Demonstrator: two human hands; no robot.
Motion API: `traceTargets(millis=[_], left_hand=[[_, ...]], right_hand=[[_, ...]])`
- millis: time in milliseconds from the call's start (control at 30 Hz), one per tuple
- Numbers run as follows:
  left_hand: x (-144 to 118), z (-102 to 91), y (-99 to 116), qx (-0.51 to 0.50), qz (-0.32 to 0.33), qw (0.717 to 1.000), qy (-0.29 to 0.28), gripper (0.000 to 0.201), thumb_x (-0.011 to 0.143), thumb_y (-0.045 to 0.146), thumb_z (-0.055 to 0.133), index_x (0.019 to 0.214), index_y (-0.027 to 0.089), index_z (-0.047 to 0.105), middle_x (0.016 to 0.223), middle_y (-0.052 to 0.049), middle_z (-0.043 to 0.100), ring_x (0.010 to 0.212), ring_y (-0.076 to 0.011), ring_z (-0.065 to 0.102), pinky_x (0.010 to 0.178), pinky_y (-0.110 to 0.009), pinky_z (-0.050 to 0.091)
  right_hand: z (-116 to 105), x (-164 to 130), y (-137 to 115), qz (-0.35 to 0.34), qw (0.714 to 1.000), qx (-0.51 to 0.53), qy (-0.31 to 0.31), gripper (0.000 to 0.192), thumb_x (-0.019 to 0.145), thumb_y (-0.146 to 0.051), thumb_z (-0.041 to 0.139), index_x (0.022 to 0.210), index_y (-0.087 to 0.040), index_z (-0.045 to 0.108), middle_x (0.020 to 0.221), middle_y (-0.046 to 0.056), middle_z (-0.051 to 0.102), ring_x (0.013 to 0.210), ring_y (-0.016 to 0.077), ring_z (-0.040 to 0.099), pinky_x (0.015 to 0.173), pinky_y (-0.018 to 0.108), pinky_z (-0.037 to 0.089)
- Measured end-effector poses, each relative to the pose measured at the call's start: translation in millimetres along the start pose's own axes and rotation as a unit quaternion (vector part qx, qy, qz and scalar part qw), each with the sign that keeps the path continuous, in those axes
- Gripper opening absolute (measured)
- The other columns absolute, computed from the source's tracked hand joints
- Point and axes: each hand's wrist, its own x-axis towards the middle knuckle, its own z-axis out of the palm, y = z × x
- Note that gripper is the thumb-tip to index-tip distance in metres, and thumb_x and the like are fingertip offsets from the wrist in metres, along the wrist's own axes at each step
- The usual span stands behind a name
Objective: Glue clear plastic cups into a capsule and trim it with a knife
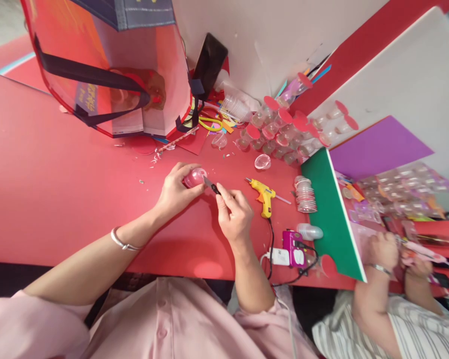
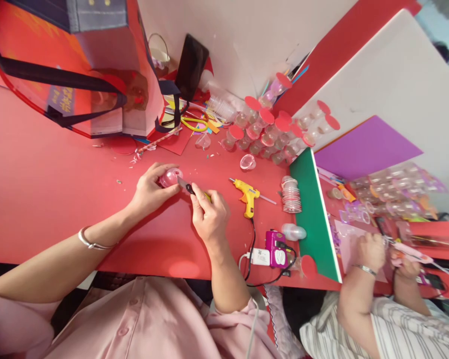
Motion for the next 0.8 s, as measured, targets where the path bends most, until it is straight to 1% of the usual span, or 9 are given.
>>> traceTargets(millis=[100, 200, 400, 500, 600, 700, 800], left_hand=[[0.0, 0.3, -1.9, -0.006, 0.000, 1.000, -0.003, 0.051, 0.077, 0.034, 0.076, 0.126, 0.019, 0.077, 0.118, -0.008, 0.076, 0.107, -0.0253, 0.073, 0.101, -0.037, 0.058], [-0.4, 0.2, -3.6, -0.013, 0.006, 1.000, 0.000, 0.051, 0.079, 0.034, 0.076, 0.127, 0.019, 0.077, 0.121, -0.008, 0.077, 0.110, -0.0259, 0.073, 0.103, -0.037, 0.057], [-2.3, 0.6, -1.8, -0.035, -0.057, 0.998, -0.022, 0.055, 0.080, 0.034, 0.075, 0.133, 0.021, 0.074, 0.119, -0.005, 0.080, 0.102, -0.0239, 0.075, 0.095, -0.034, 0.059], [-2.3, 1.0, 0.0, -0.030, -0.058, 0.997, -0.028, 0.053, 0.079, 0.033, 0.075, 0.130, 0.021, 0.074, 0.123, -0.006, 0.080, 0.109, -0.0257, 0.074, 0.098, -0.035, 0.057], [-2.0, 0.7, 1.0, -0.029, -0.053, 0.998, -0.031, 0.049, 0.078, 0.033, 0.075, 0.125, 0.021, 0.073, 0.122, -0.006, 0.079, 0.111, -0.0258, 0.074, 0.100, -0.035, 0.056], [-1.9, 0.1, 1.8, -0.034, -0.052, 0.997, -0.035, 0.044, 0.077, 0.032, 0.077, 0.120, 0.021, 0.073, 0.117, -0.005, 0.079, 0.107, -0.0244, 0.073, 0.098, -0.035, 0.056], [-2.0, -0.3, 2.5, -0.034, -0.055, 0.997, -0.033, 0.035, 0.078, 0.033, 0.077, 0.111, 0.021, 0.072, 0.110, -0.004, 0.079, 0.099, -0.0220, 0.072, 0.094, -0.034, 0.055]], right_hand=[[-0.1, -0.2, -0.9, -0.001, 1.000, -0.001, -0.004, 0.031, 0.108, -0.029, 0.063, 0.135, -0.027, 0.078, 0.099, 0.005, 0.075, 0.086, 0.0140, 0.071, 0.083, 0.026, 0.056], [-0.1, -0.5, -1.2, 0.001, 1.000, -0.001, -0.004, 0.031, 0.108, -0.029, 0.063, 0.135, -0.027, 0.078, 0.099, 0.006, 0.075, 0.086, 0.0142, 0.071, 0.082, 0.026, 0.056], [1.1, -2.8, 1.7, 0.006, 1.000, -0.013, -0.014, 0.031, 0.108, -0.032, 0.064, 0.136, -0.031, 0.077, 0.100, 0.005, 0.074, 0.088, 0.0141, 0.071, 0.085, 0.026, 0.057], [1.7, -3.3, 2.5, 0.010, 1.000, -0.014, -0.021, 0.031, 0.106, -0.035, 0.068, 0.136, -0.032, 0.077, 0.099, 0.005, 0.074, 0.088, 0.0142, 0.071, 0.086, 0.026, 0.057], [1.6, -2.2, 1.4, 0.003, 1.000, -0.020, -0.021, 0.032, 0.106, -0.034, 0.068, 0.137, -0.032, 0.077, 0.101, 0.005, 0.075, 0.091, 0.0151, 0.072, 0.088, 0.027, 0.058], [0.9, -1.1, -0.2, -0.001, 0.999, -0.021, -0.033, 0.031, 0.108, -0.032, 0.065, 0.137, -0.031, 0.077, 0.105, 0.006, 0.076, 0.095, 0.0161, 0.073, 0.091, 0.028, 0.058], [0.6, -1.2, -1.1, 0.006, 0.999, -0.010, -0.048, 0.032, 0.109, -0.030, 0.063, 0.138, -0.031, 0.076, 0.106, 0.006, 0.076, 0.096, 0.0166, 0.073, 0.092, 0.029, 0.059]])
